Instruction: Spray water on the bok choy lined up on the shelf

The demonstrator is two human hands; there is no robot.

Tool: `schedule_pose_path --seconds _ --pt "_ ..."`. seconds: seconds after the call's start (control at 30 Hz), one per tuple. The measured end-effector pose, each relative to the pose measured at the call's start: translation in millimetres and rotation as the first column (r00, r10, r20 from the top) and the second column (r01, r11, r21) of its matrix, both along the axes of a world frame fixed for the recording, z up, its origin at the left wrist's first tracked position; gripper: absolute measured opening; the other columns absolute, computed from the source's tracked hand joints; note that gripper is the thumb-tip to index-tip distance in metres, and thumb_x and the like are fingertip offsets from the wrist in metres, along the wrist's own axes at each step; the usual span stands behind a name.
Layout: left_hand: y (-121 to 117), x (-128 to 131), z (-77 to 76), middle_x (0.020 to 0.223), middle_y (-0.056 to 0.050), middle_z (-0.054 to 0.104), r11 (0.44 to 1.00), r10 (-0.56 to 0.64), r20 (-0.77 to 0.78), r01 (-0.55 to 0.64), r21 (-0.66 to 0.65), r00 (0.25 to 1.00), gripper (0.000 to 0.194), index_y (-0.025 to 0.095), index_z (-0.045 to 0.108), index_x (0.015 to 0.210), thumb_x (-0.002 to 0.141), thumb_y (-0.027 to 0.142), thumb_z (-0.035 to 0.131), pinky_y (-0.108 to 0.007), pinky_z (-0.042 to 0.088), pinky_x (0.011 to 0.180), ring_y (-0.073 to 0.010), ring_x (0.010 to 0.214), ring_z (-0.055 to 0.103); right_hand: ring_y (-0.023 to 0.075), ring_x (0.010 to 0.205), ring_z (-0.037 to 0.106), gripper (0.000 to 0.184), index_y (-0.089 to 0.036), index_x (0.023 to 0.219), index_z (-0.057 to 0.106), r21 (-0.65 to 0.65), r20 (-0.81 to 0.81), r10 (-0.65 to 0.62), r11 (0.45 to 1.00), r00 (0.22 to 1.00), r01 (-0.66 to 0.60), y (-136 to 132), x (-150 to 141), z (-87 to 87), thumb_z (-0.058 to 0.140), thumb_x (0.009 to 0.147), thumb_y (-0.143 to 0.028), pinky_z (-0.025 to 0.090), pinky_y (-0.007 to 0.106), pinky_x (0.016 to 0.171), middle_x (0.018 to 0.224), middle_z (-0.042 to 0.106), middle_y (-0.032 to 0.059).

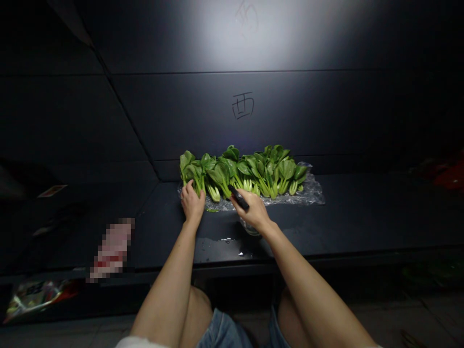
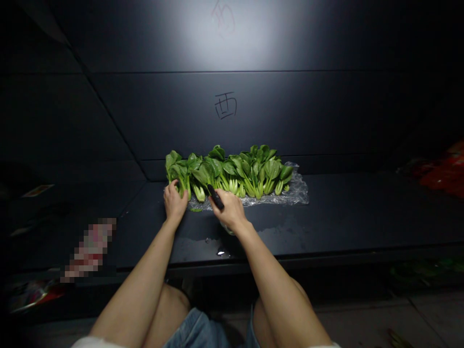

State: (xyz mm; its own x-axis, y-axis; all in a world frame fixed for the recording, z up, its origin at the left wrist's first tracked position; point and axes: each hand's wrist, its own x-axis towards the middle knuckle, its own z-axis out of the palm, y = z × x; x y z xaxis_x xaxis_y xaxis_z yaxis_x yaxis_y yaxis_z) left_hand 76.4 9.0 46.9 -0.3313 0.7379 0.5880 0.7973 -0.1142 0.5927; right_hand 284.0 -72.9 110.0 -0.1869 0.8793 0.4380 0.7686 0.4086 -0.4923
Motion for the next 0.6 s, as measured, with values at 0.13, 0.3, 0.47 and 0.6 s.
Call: schedule_pose_path --seconds 0.13,0.3,0.47,0.6 --pt "0.6 -0.6 -1.8 0.128 -0.019 0.056 1.0 0.002 0.004 -0.002 0.006 1.0 0.049 0.013 0.052 0.131 0.083 0.024 0.054 -0.046 0.042 0.108 -0.0318 0.124 0.052 0.0221 0.084 0.068 0.026 -0.019 0.106 0.066 -0.018 0.016 -0.013 1.0 1.0 0.013 0.4 -0.6 0.9 0.05 0.095 -0.037 0.04 0.026 0.069 0.093 0.074 0.0084" --pt "-0.5 -0.6 -2.3 0.129 -0.019 0.055 1.0 0.001 0.0 -0.001 -0.009 1.0 0.046 0.014 0.053 0.129 0.084 0.024 0.052 -0.047 0.041 0.108 -0.0322 0.125 0.051 0.0215 0.083 0.067 0.026 -0.02 0.101 0.067 -0.068 0.097 -0.023 0.997 0.995 0.029 -3.7 -4.0 7.5 0.05 0.096 -0.039 0.036 0.025 0.064 0.092 0.074 0.0079" --pt "-3.1 0.9 -1.5 0.128 -0.018 0.055 1.0 0.001 0.008 -0.001 -0.016 1.0 0.044 0.015 0.054 0.128 0.084 0.022 0.052 -0.048 0.042 0.107 -0.0317 0.125 0.051 0.0197 0.082 0.066 0.023 -0.022 0.099 0.066 -0.079 0.14 0.021 0.997 0.99 -0.01 -8.0 -9.1 11.5 0.051 0.096 -0.038 0.035 0.024 0.063 0.09 0.073 0.0058" --pt "-5.1 1.9 -0.8 0.127 -0.019 0.055 1.0 -0.003 -0.015 0.003 -0.025 1.0 0.043 0.014 0.054 0.128 0.085 0.023 0.051 -0.048 0.042 0.107 -0.0318 0.124 0.052 0.0201 0.09 0.067 0.022 -0.021 0.107 0.065 -0.047 0.119 0.096 0.995 0.988 -0.09 -7.6 -13.5 10.2 0.052 0.096 -0.036 0.04 0.025 0.07 0.101 0.074 0.0075"
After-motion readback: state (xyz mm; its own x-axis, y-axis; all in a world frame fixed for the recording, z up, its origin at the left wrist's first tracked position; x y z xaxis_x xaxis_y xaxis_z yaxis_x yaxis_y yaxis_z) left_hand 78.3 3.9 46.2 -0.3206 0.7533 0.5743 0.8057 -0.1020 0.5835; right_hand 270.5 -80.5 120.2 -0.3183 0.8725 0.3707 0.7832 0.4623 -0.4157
